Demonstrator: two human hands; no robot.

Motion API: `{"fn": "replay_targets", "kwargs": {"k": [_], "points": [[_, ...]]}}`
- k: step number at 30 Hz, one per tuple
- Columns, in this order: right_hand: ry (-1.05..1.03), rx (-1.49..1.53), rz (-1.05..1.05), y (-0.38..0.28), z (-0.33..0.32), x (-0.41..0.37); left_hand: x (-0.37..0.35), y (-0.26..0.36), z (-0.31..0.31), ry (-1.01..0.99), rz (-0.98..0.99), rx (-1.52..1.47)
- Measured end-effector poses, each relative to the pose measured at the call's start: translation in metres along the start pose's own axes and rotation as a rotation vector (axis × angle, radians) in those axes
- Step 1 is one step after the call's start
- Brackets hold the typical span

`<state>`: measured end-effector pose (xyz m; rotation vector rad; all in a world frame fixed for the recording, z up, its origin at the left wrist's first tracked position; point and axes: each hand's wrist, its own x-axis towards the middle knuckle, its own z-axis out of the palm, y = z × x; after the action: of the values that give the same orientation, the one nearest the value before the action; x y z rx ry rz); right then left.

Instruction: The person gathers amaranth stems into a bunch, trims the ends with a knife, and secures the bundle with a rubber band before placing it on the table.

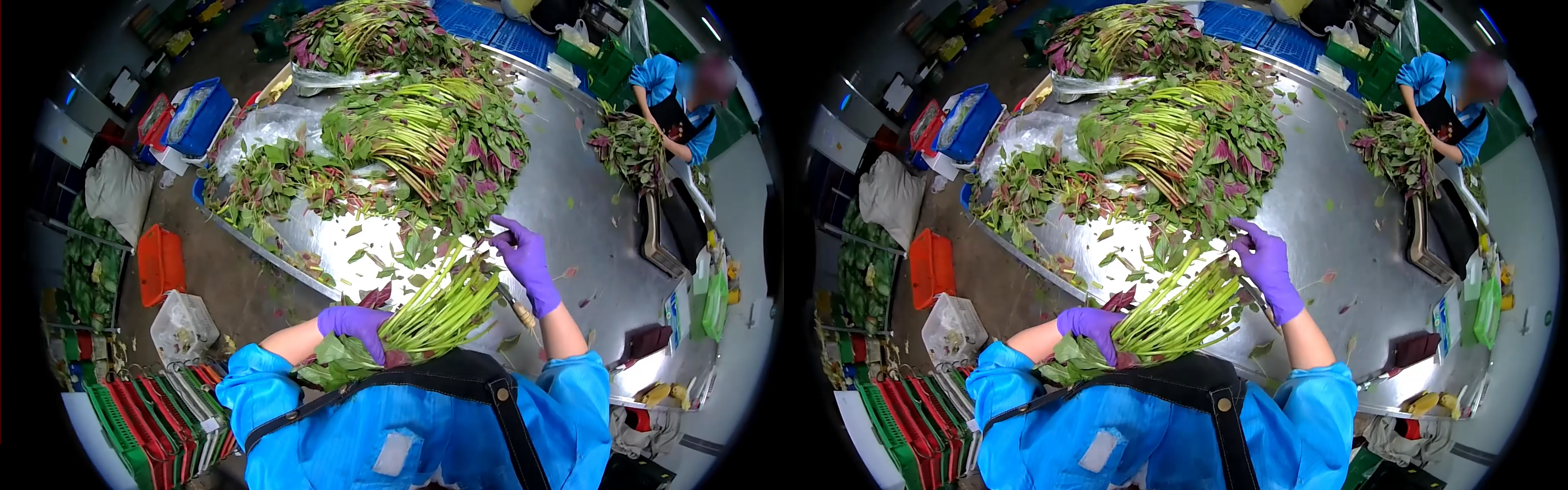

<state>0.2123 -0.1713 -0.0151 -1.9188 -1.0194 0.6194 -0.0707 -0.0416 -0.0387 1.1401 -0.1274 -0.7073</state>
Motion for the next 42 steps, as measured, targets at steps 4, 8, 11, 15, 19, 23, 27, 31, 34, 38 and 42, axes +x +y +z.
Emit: {"fn": "replay_targets", "kwargs": {"k": [4,8,11,15,19,23,27,31,34,38,42], "points": [[-0.281,0.070,-0.213,-0.028,0.005,-0.021,0.004,0.002,0.002,-0.027,-0.047,-0.036],[-0.267,0.453,0.254,0.027,-0.011,0.015,0.003,-0.002,0.003,-0.037,0.051,0.027],[-0.050,0.569,0.203,0.031,-0.020,0.017,0.001,0.002,0.005,0.006,0.073,0.032],[-0.342,0.214,0.072,-0.012,-0.018,-0.012,0.002,-0.001,0.008,0.011,0.075,-0.042],[-0.676,0.112,0.117,-0.018,0.000,-0.030,0.004,0.003,0.006,-0.003,0.056,-0.081],[-0.246,-0.344,0.029,0.011,-0.011,-0.011,0.000,-0.003,0.005,0.024,0.053,-0.039],[-0.020,-0.284,0.071,0.001,-0.030,-0.008,-0.001,-0.007,0.005,0.046,0.091,0.008],[-0.385,-0.021,-0.152,-0.041,-0.010,-0.034,0.004,0.001,0.003,-0.007,0.046,-0.023],[-0.630,-0.002,-0.253,-0.055,0.014,-0.044,0.004,-0.006,-0.001,-0.040,-0.036,-0.056],[-0.725,0.175,-0.183,-0.066,0.029,-0.051,0.003,-0.002,0.002,-0.020,0.010,-0.079],[-0.561,0.291,-0.128,-0.055,0.009,-0.040,0.002,-0.009,0.001,-0.001,0.073,-0.190]]}}
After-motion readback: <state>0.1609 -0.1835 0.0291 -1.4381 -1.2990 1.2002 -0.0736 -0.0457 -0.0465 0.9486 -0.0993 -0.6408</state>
